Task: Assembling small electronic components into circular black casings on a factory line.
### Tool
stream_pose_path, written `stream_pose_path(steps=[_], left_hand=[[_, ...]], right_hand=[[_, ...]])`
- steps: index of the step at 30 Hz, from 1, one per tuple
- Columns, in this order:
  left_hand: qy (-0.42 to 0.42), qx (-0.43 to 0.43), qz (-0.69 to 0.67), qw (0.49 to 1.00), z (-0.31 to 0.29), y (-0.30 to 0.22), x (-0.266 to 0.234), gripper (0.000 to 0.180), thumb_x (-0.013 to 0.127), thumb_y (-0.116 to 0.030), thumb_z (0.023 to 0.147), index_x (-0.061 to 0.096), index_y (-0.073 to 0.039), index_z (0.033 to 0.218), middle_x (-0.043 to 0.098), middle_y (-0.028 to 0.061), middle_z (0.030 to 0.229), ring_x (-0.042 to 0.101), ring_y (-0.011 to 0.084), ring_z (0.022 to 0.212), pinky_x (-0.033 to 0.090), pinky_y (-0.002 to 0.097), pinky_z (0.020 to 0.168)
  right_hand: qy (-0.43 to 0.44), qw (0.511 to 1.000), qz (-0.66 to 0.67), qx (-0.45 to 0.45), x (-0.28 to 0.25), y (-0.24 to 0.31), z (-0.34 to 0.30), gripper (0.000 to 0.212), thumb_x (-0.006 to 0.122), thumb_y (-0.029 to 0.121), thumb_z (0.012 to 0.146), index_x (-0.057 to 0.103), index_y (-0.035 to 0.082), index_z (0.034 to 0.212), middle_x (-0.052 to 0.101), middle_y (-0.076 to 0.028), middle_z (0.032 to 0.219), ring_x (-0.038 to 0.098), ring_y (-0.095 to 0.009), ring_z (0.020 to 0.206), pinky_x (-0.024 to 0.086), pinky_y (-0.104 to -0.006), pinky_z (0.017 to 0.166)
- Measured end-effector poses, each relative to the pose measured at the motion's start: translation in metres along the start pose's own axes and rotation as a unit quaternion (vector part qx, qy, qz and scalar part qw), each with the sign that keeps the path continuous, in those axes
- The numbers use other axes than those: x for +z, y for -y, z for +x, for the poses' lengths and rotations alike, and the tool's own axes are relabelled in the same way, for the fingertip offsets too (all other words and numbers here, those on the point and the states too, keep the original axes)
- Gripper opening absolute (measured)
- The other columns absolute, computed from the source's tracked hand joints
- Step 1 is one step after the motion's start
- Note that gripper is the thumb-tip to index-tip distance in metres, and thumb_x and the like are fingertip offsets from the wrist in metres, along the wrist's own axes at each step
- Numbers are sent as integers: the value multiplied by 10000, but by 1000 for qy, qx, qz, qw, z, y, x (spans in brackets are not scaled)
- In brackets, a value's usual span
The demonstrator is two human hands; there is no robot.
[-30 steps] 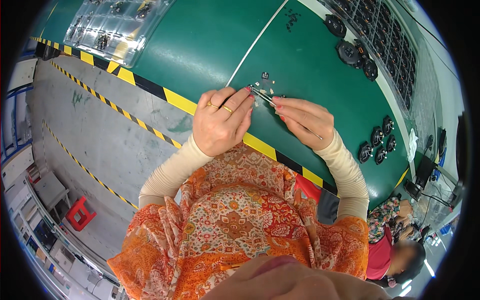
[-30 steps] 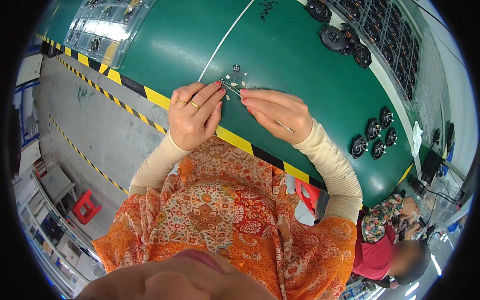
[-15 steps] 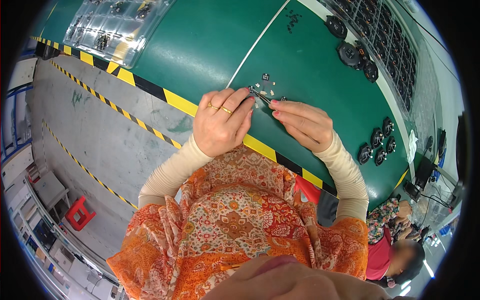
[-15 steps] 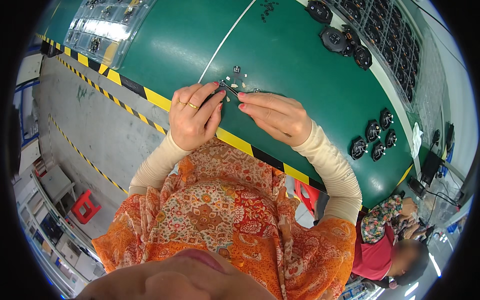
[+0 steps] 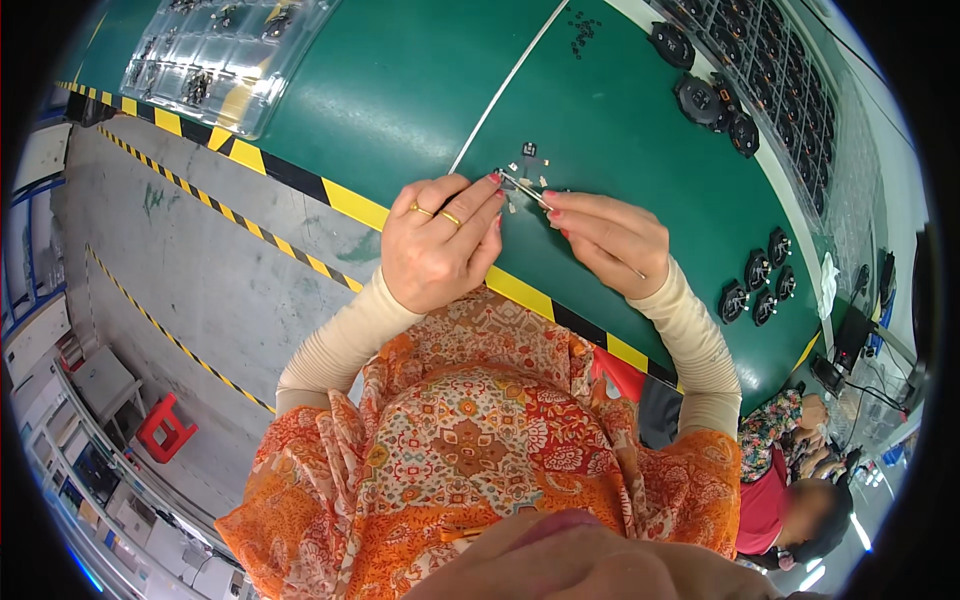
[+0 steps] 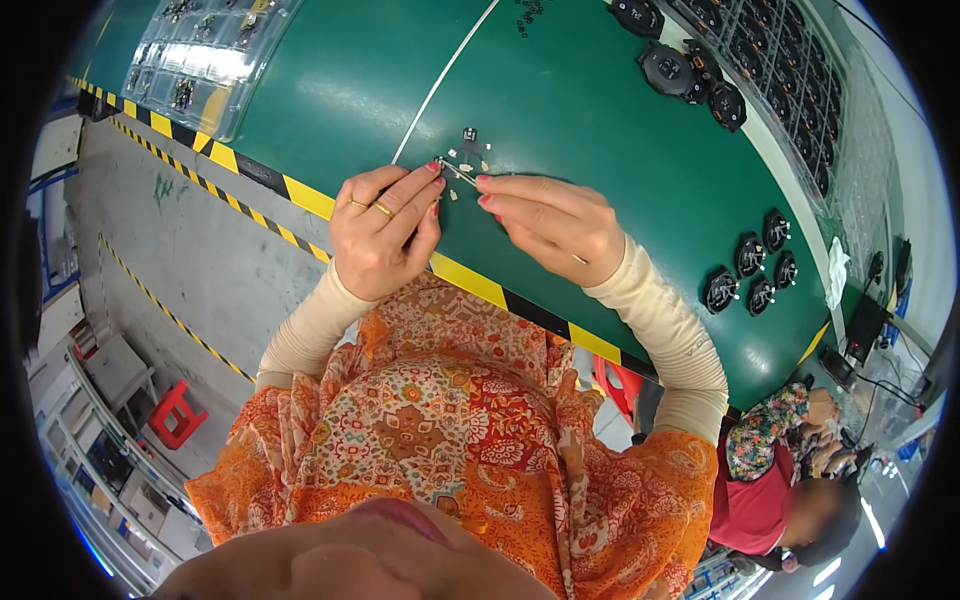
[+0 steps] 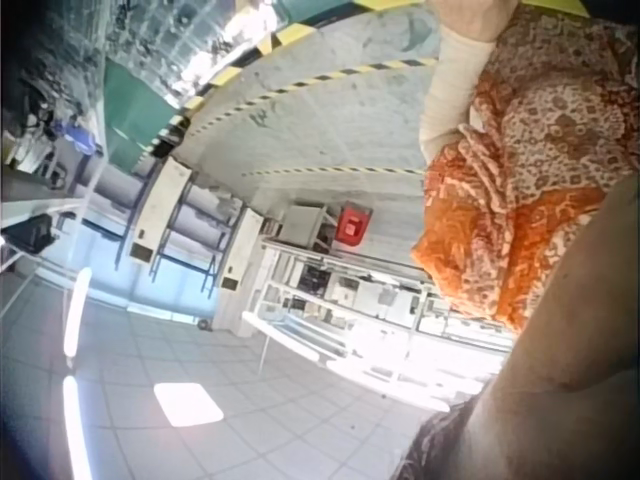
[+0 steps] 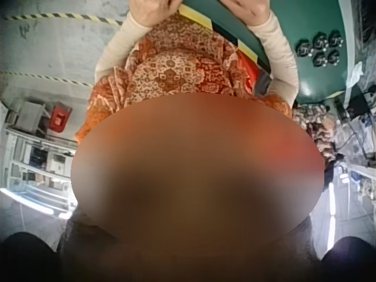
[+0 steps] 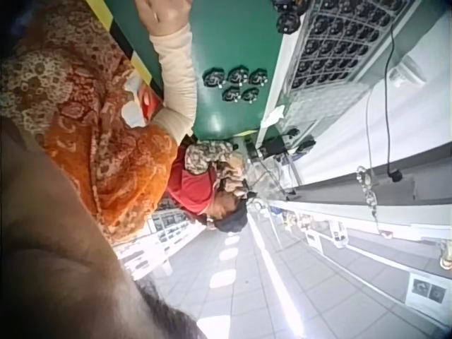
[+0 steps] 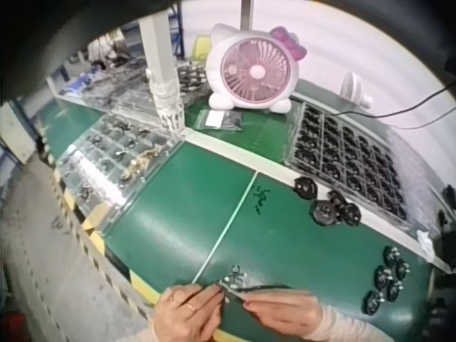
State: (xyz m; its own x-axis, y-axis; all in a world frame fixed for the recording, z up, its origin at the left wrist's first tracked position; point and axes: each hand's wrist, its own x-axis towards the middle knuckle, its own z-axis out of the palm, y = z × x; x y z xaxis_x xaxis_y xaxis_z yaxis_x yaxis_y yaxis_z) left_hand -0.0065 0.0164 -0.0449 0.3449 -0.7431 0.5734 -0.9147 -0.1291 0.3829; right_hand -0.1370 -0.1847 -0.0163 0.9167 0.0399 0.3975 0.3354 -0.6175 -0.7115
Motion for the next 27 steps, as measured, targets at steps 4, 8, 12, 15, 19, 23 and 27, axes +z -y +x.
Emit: stream_pose_path(steps=[4, 8, 12, 15, 19, 23, 27], left_hand=[[-8, -14, -23, 1000, 2, -1, -1, 245, 709, -2, 726, 746, -12, 968, 722, 59, 1067, 634, 218, 941, 487, 334, 806], [-7, -16, -22, 1000, 1, -1, -1, 221, 712, -21, 739, 741, -18, 959, 715, 54, 1070, 631, 218, 937, 486, 340, 807], [-8, -26, -24, 999, 4, -3, -2, 231, 705, 3, 731, 748, -17, 957, 724, 50, 1054, 632, 217, 929, 489, 334, 798], [-8, -32, -34, 999, 5, -2, -3, 224, 703, 3, 734, 748, -22, 953, 726, 45, 1043, 630, 216, 925, 490, 335, 797], [-17, -23, -51, 998, 4, -1, -1, 224, 702, 1, 742, 743, -20, 961, 720, 51, 1056, 628, 225, 931, 491, 339, 801], [-12, -11, -35, 999, 1, 0, 0, 226, 720, -39, 764, 715, -18, 989, 666, 73, 1142, 627, 241, 945, 483, 356, 815], [-7, -19, -28, 999, -4, 1, 0, 234, 721, -50, 780, 708, -21, 1012, 588, 122, 1261, 619, 271, 950, 484, 377, 816]], right_hand=[[0, 1000, 0, -11, 0, 1, 0, 265, 652, -131, 778, 696, -47, 1025, 694, -215, 1142, 727, -289, 924, 593, -326, 770], [-6, 1000, 10, -2, 1, -1, -1, 276, 643, -139, 777, 693, -47, 1033, 695, -218, 1135, 729, -291, 919, 593, -326, 769], [-11, 1000, 17, -4, -1, -1, -2, 277, 626, -142, 787, 690, -47, 1039, 694, -221, 1134, 730, -291, 917, 595, -326, 763], [6, 1000, -6, -11, -1, 3, 1, 280, 610, -146, 795, 690, -43, 1043, 693, -222, 1134, 728, -292, 918, 597, -332, 769], [-5, 1000, -6, 31, -5, 5, -5, 257, 598, -142, 807, 691, -52, 1029, 696, -223, 1126, 721, -283, 946, 592, -336, 776], [-231, 967, -88, 56, -23, -10, 0, 221, 553, -131, 878, 683, -87, 1052, 698, -217, 1087, 694, -288, 987, 564, -354, 860], [-307, 913, -242, 114, -46, -34, 2, 172, 581, -87, 916, 691, -64, 1047, 709, -176, 1093, 687, -241, 997, 532, -308, 883]])
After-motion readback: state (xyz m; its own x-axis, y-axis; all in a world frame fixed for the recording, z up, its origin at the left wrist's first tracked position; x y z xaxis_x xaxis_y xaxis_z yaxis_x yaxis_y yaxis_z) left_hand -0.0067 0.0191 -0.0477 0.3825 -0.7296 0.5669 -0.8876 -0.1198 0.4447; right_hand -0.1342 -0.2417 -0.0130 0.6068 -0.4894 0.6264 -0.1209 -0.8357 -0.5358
